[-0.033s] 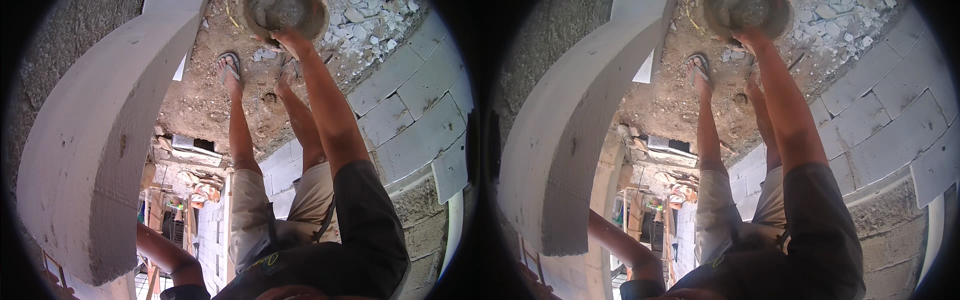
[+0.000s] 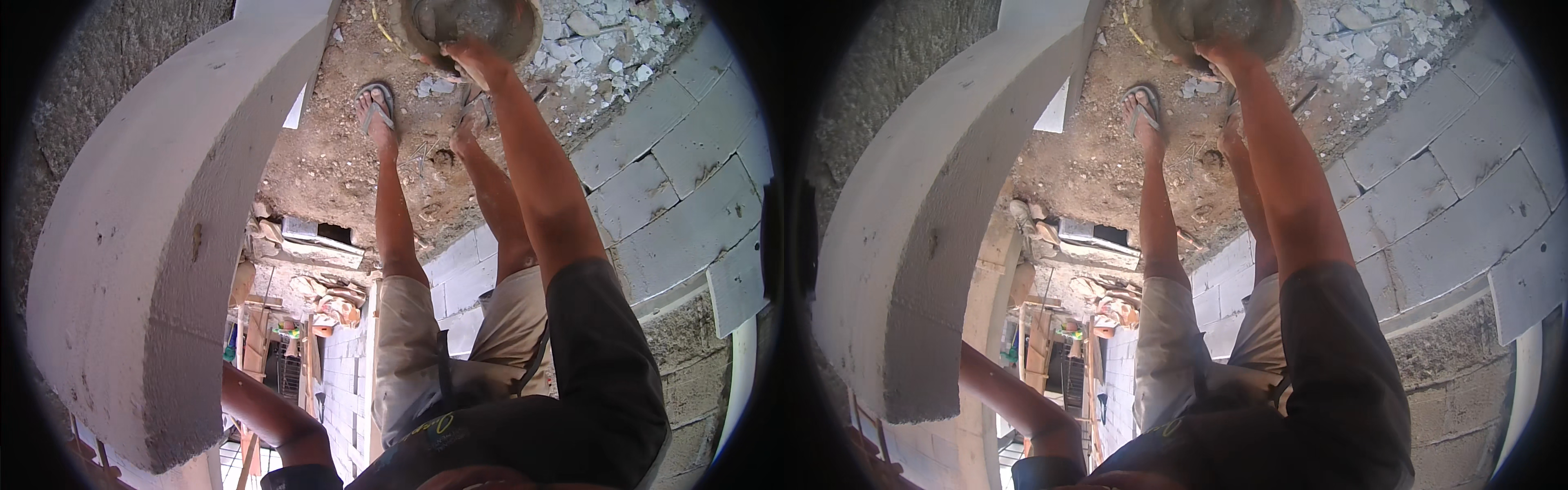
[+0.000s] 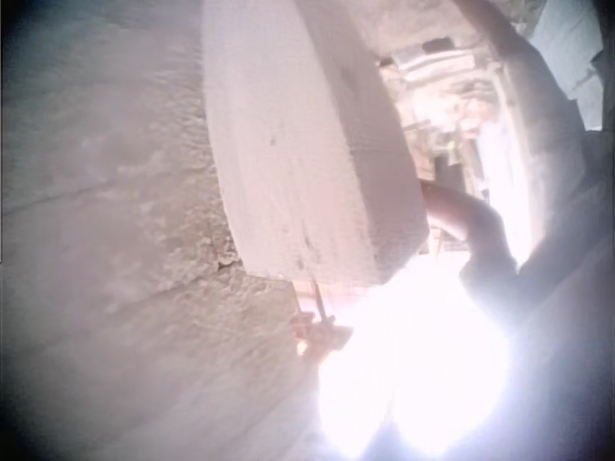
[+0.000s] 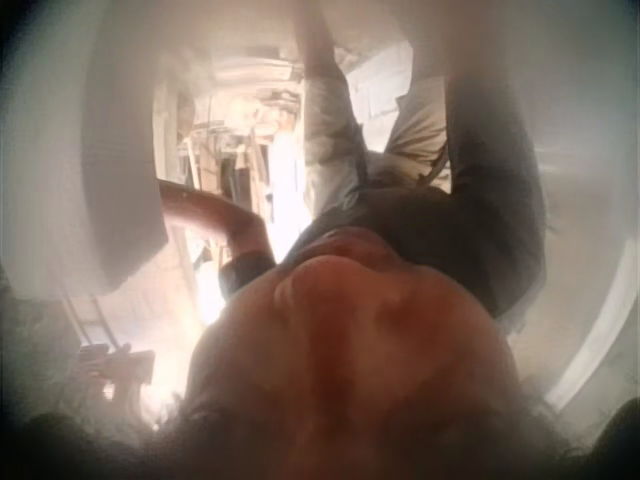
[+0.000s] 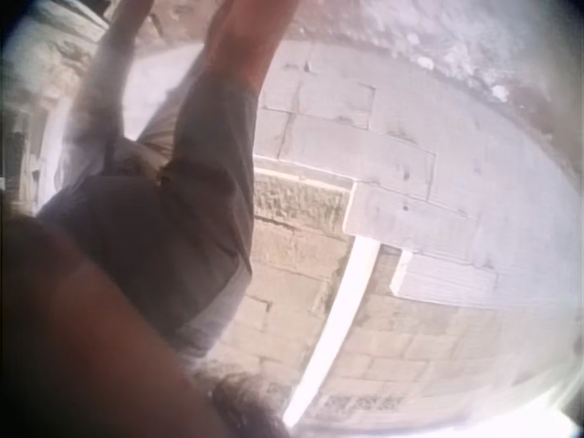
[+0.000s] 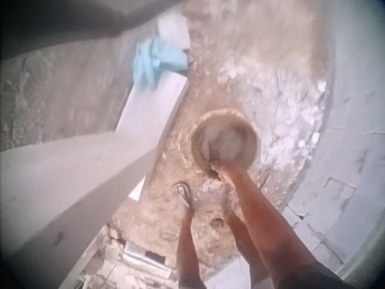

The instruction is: The person mixes cement in a bucket using a trowel, then places white rectangular blocks onto a curved wall structure. They adjust the blocks by hand and use a hammer to tap them into position.

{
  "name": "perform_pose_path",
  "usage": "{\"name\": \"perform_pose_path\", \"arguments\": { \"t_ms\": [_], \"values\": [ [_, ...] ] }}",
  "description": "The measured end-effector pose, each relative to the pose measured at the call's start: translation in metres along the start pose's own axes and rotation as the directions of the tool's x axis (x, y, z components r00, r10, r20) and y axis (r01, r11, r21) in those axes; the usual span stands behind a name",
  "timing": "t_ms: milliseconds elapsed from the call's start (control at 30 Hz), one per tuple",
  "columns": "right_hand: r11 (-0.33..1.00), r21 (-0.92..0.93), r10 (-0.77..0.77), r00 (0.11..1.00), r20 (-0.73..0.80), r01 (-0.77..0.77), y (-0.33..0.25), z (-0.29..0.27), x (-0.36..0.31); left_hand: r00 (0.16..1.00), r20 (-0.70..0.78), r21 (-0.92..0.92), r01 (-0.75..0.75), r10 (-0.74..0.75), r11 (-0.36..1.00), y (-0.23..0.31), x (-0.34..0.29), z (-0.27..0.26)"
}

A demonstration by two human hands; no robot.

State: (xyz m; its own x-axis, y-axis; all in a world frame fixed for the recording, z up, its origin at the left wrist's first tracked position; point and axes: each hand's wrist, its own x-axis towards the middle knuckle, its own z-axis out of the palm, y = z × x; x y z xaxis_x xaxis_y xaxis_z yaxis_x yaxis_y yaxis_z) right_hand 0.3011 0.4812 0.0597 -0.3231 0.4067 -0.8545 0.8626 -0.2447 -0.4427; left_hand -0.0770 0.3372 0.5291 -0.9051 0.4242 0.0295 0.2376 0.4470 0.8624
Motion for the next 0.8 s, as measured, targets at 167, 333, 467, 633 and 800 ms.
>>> {"name": "perform_pose_path", "arguments": {
  "t_ms": [167, 333, 467, 633, 800],
  "values": [
    [0.810, 0.519, 0.140, 0.949, 0.283, -0.274, 0.001, -0.029, -0.030, 0.999, -0.021, 0.043, 0.030, -0.030, 0.999, 0.000, -0.002, 0.004],
    [0.707, 0.683, 0.004, 0.967, 0.256, -0.184, 0.037, -0.046, -0.100, 0.995, -0.069, 0.004, 0.076, -0.076, 0.997, 0.003, 0.001, -0.003],
    [0.953, 0.287, -0.071, 0.993, -0.098, 0.097, 0.025, -0.077, -0.131, 0.989, -0.065, -0.093, 0.127, -0.133, 0.988, 0.001, 0.006, -0.009],
    [0.955, 0.140, -0.202, 0.922, -0.331, 0.260, -0.075, -0.157, -0.239, 0.957, 0.144, -0.366, 0.290, -0.253, 0.885, -0.016, 0.022, -0.025],
    [0.912, 0.285, -0.274, 0.955, -0.114, 0.296, -0.226, -0.213, -0.396, 0.720, 0.672, -0.245, 0.436, -0.173, 0.866, -0.029, 0.062, -0.059]
  ]
}}
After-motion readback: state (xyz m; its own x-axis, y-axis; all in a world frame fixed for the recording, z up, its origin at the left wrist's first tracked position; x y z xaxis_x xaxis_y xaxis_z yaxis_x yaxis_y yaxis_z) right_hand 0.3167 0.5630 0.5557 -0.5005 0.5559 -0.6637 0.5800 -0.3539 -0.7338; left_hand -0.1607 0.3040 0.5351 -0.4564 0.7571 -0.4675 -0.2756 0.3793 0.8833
